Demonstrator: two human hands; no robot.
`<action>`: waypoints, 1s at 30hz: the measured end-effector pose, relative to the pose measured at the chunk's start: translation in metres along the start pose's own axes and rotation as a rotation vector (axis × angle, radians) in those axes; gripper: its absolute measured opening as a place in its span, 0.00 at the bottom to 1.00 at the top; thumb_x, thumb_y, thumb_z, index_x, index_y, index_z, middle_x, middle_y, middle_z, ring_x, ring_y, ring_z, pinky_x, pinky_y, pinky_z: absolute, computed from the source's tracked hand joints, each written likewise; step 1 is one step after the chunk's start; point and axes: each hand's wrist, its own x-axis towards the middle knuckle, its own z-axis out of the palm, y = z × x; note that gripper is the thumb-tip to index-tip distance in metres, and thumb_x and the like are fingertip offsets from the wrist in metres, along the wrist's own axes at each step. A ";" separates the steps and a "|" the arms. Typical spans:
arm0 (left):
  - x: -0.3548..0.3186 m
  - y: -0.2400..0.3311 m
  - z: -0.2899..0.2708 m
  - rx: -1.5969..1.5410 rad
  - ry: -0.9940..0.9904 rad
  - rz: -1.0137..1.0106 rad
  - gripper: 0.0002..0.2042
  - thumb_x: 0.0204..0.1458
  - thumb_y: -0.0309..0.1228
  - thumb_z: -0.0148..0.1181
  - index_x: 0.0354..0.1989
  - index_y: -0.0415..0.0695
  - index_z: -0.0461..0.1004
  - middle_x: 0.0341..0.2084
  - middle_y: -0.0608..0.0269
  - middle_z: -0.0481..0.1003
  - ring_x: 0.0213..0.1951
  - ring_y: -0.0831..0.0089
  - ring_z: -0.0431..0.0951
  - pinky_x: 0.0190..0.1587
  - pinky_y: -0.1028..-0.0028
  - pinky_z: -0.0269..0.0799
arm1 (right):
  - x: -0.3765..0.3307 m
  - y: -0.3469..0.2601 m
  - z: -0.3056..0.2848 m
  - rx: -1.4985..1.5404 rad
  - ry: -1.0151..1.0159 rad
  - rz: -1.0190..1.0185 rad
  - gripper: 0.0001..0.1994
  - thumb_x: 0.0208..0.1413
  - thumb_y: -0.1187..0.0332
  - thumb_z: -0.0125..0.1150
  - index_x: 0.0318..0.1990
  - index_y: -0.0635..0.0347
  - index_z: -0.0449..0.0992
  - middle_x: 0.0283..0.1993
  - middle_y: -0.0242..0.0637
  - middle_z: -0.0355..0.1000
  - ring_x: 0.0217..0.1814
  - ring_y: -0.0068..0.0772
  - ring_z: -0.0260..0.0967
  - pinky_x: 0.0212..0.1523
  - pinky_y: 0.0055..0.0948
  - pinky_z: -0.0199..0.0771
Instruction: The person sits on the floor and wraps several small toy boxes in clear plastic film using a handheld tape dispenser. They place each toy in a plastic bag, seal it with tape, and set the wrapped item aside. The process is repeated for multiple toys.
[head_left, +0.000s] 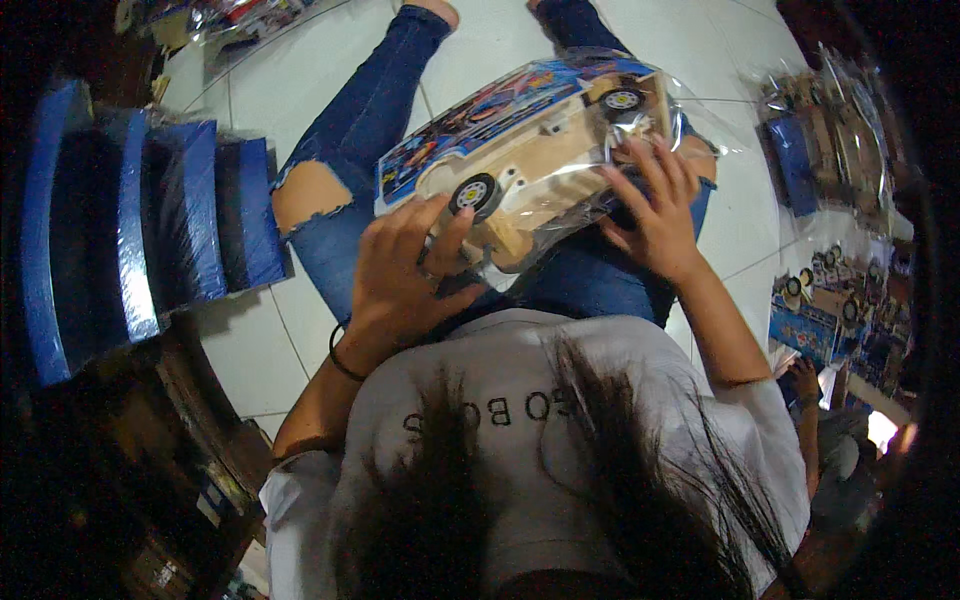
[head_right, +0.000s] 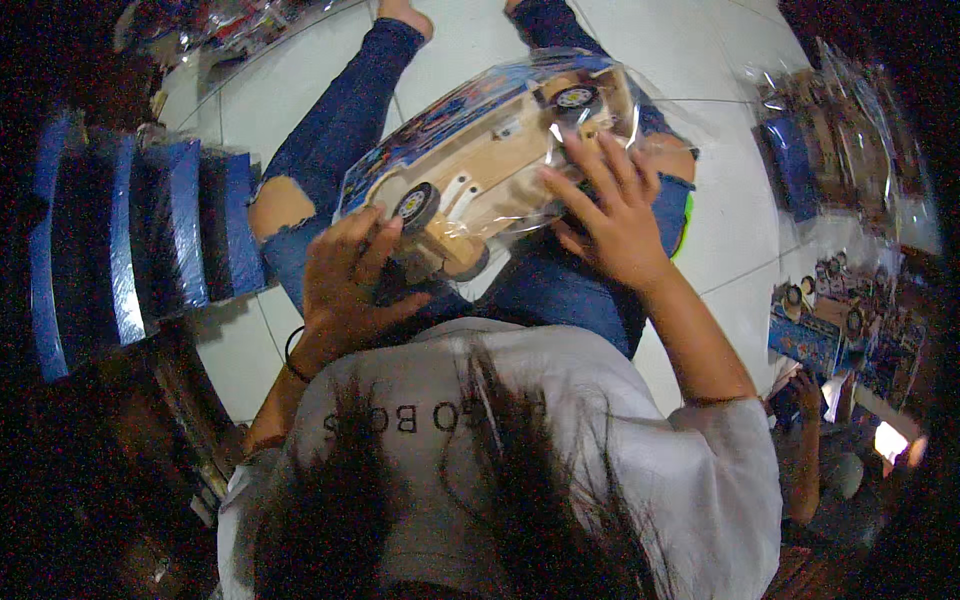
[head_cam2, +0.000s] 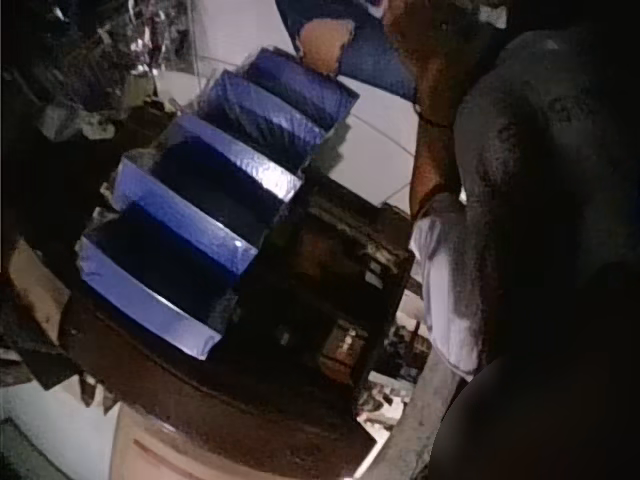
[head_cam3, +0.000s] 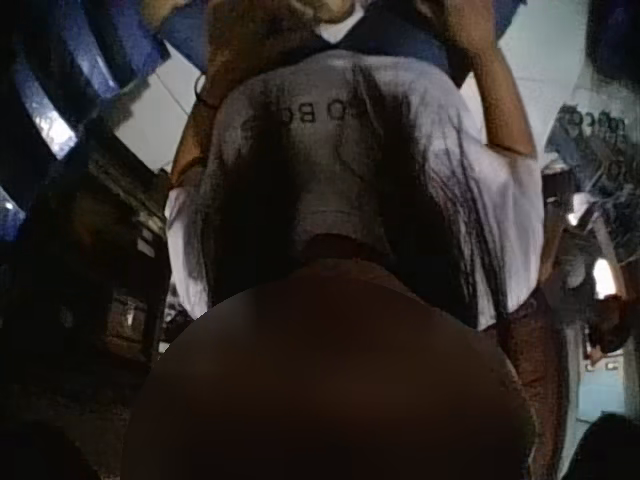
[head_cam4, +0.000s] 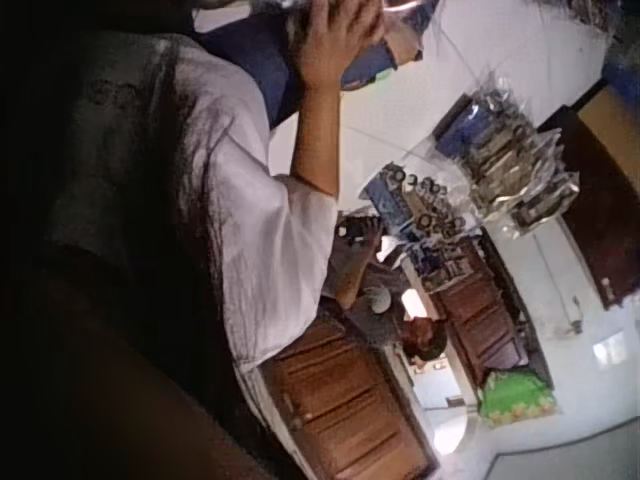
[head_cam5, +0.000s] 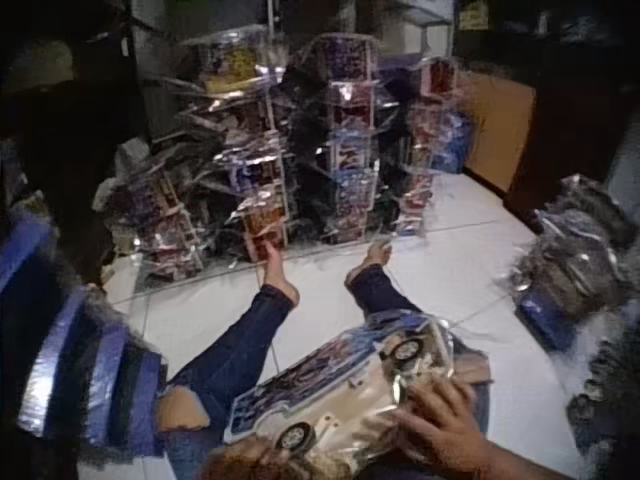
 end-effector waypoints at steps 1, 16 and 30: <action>0.004 0.003 0.001 0.123 -0.074 0.001 0.35 0.35 0.43 0.72 0.57 0.55 0.69 0.50 0.60 0.72 0.54 0.63 0.70 0.61 0.52 0.57 | 0.009 0.007 0.000 -0.087 -0.097 -0.050 0.27 0.42 0.66 0.68 0.54 0.47 0.69 0.66 0.35 0.59 0.69 0.43 0.53 0.66 0.54 0.44; 0.179 -0.030 -0.008 0.328 0.048 0.246 0.26 0.49 0.48 0.60 0.51 0.42 0.73 0.45 0.47 0.74 0.48 0.52 0.73 0.58 0.57 0.61 | 0.201 0.076 -0.003 0.146 -0.665 -0.340 0.13 0.38 0.69 0.65 0.34 0.63 0.74 0.31 0.49 0.72 0.33 0.54 0.71 0.36 0.42 0.70; 0.136 0.029 0.048 0.331 0.014 -0.038 0.10 0.49 0.32 0.55 0.35 0.37 0.74 0.36 0.51 0.70 0.42 0.57 0.71 0.43 0.60 0.67 | 0.125 0.032 0.023 0.073 -0.336 -0.193 0.08 0.51 0.65 0.61 0.36 0.57 0.75 0.34 0.40 0.74 0.38 0.49 0.72 0.39 0.43 0.72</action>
